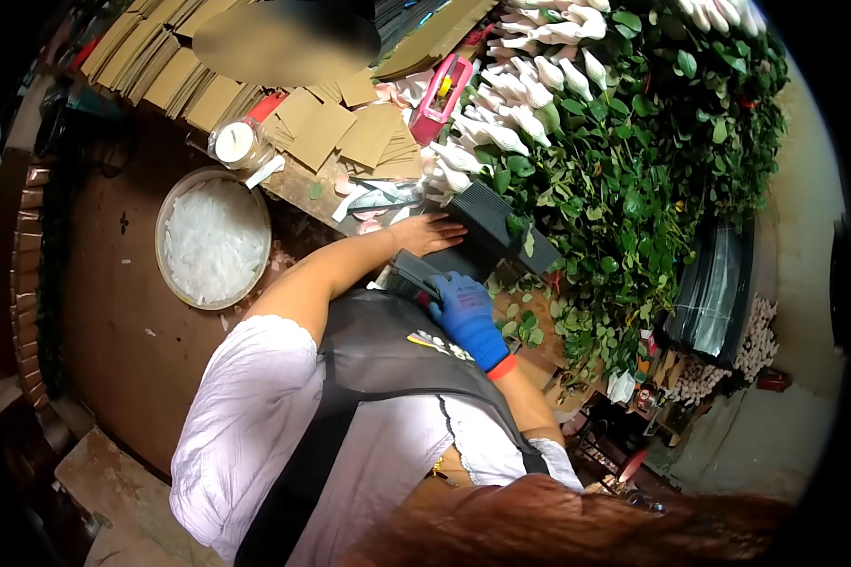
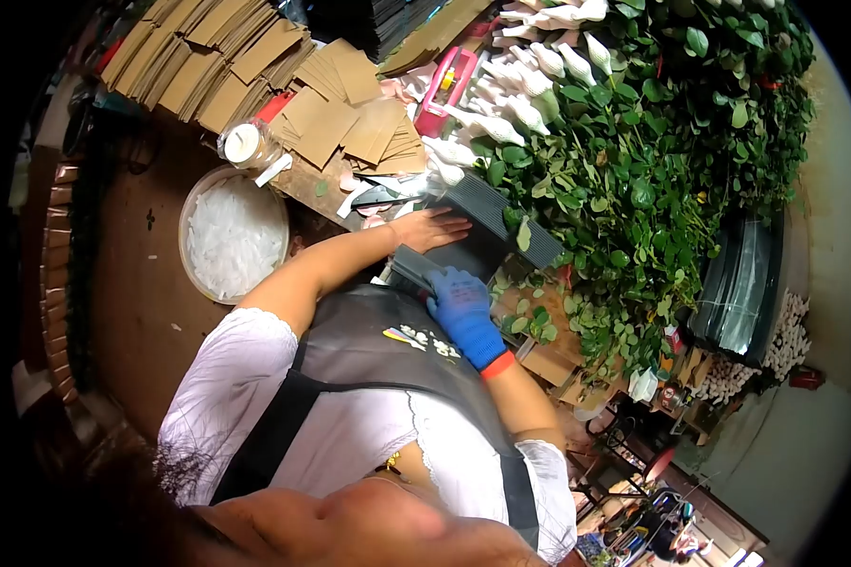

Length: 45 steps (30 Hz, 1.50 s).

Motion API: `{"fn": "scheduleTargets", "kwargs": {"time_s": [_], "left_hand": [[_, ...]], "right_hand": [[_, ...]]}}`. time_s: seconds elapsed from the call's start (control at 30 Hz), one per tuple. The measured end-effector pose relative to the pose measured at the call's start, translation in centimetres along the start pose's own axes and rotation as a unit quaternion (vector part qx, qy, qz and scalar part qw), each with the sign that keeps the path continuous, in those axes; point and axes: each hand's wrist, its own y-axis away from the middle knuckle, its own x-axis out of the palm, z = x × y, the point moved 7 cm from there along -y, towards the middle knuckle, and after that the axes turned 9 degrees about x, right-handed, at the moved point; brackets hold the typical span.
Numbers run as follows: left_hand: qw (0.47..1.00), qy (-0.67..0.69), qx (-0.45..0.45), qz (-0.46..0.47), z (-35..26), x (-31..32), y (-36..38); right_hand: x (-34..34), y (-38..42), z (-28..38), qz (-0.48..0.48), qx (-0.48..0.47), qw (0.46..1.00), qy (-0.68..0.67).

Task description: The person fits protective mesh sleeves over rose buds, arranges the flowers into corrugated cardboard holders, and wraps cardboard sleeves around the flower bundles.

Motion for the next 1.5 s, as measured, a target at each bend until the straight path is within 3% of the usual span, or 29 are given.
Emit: {"fn": "scheduleTargets", "kwargs": {"time_s": [0.1, 0.17, 0.2, 0.23, 0.27, 0.3, 0.37, 0.4, 0.43, 0.47, 0.53, 0.57, 0.67, 0.8, 0.83, 0.97, 1.07, 1.1, 1.2, 1.27, 1.3, 1.33, 1.4, 1.43, 1.47, 1.5], "left_hand": [[1.0, 0.0, 0.015, -0.006, -0.2, 0.4, 0.0], [0.982, 0.184, -0.008, -0.035, 1.3, -3.7, 0.2], [0.913, 0.399, -0.07, -0.049, 1.8, -3.5, 0.3], [0.794, 0.586, -0.138, -0.089, 2.3, -3.3, 0.6], [0.713, 0.671, -0.179, -0.093, 1.9, -2.2, 0.8], [0.622, 0.744, -0.222, -0.104, 1.6, -1.2, 1.1], [0.801, 0.563, -0.19, -0.07, 1.6, -2.2, 0.8], [0.872, 0.457, -0.168, -0.049, 1.6, -2.7, 0.7], [0.928, 0.344, -0.143, -0.027, 1.6, -3.1, 0.5], [0.931, 0.337, -0.138, -0.011, 1.5, -2.9, 0.4], [0.937, 0.326, -0.126, 0.02, 1.2, -1.7, 0.3], [0.932, 0.334, -0.142, 0.014, 1.0, -1.0, 0.8], [0.92, 0.347, -0.175, 0.046, 1.3, -1.1, 1.1], [0.878, 0.448, -0.158, -0.048, 3.3, -6.2, 0.3], [0.902, 0.4, -0.148, -0.072, 3.3, -6.7, 0.2], [0.928, 0.35, -0.112, -0.064, 1.8, -3.1, -1.0], [0.942, 0.311, -0.114, -0.045, 0.5, -1.0, 0.5], [0.928, 0.345, -0.132, -0.046, 1.6, -3.6, 0.7], [0.916, 0.367, -0.156, -0.041, 1.3, -2.5, 0.9], [0.903, 0.396, -0.159, -0.054, 0.6, -0.8, 1.5], [0.853, 0.492, -0.157, 0.075, -1.7, 4.8, 1.0], [0.866, 0.487, -0.112, 0.021, -1.0, 3.1, 0.2], [0.877, 0.472, -0.022, -0.089, 1.5, -3.5, -0.3], [0.936, 0.342, -0.031, -0.072, 1.9, -5.4, -0.6], [0.881, 0.462, -0.028, -0.103, 1.3, -3.2, 0.5], [0.707, 0.693, -0.104, -0.092, 1.0, -1.7, 0.0]], "right_hand": [[-3.4, 1.0, 1.4, -0.027, -0.065, 0.997, -0.024], [-7.1, 0.4, 2.6, -0.064, -0.125, 0.973, -0.181], [-9.2, -0.3, 3.1, -0.081, -0.153, 0.951, -0.256], [-11.8, -1.6, 4.6, -0.153, -0.166, 0.932, -0.284], [-11.5, -4.0, 5.3, -0.237, -0.206, 0.925, -0.212], [-11.6, -7.0, 6.8, -0.252, -0.205, 0.93, -0.172], [-11.0, -12.8, 10.1, -0.288, -0.213, 0.931, -0.07], [-8.5, -17.1, 10.5, -0.374, -0.203, 0.905, 0.021], [-7.6, -20.1, 11.0, -0.389, -0.159, 0.905, 0.065], [-7.4, -21.8, 11.2, -0.404, -0.114, 0.901, 0.11], [-5.6, -24.0, 11.3, -0.267, -0.103, 0.947, 0.145], [-4.5, -24.6, 10.9, -0.194, -0.095, 0.963, 0.162], [-7.3, -19.4, 11.1, -0.254, -0.151, 0.949, 0.111], [-12.5, -15.3, 11.3, -0.39, -0.18, 0.895, 0.125], [-11.8, -16.9, 11.1, -0.336, -0.146, 0.92, 0.139], [-8.4, -23.5, 11.1, -0.372, -0.103, 0.897, 0.215], [-5.2, -25.3, 10.8, -0.343, -0.141, 0.92, 0.127], [-4.9, -24.8, 11.1, -0.276, -0.148, 0.942, 0.122], [-9.3, -16.9, 11.6, -0.329, -0.213, 0.916, 0.079], [-14.3, -9.0, 11.5, -0.325, -0.273, 0.905, -0.039], [-14.9, -6.3, 10.1, -0.321, -0.277, 0.902, -0.086], [-15.1, -4.1, 8.5, -0.318, -0.28, 0.896, -0.135], [-12.3, -2.9, 3.3, -0.258, -0.186, 0.917, -0.24], [-10.1, -2.9, 0.6, -0.227, -0.14, 0.919, -0.292], [-7.1, -3.7, -2.3, -0.142, -0.06, 0.911, -0.383], [-3.6, -4.5, -5.0, -0.054, 0.02, 0.881, -0.469]]}}
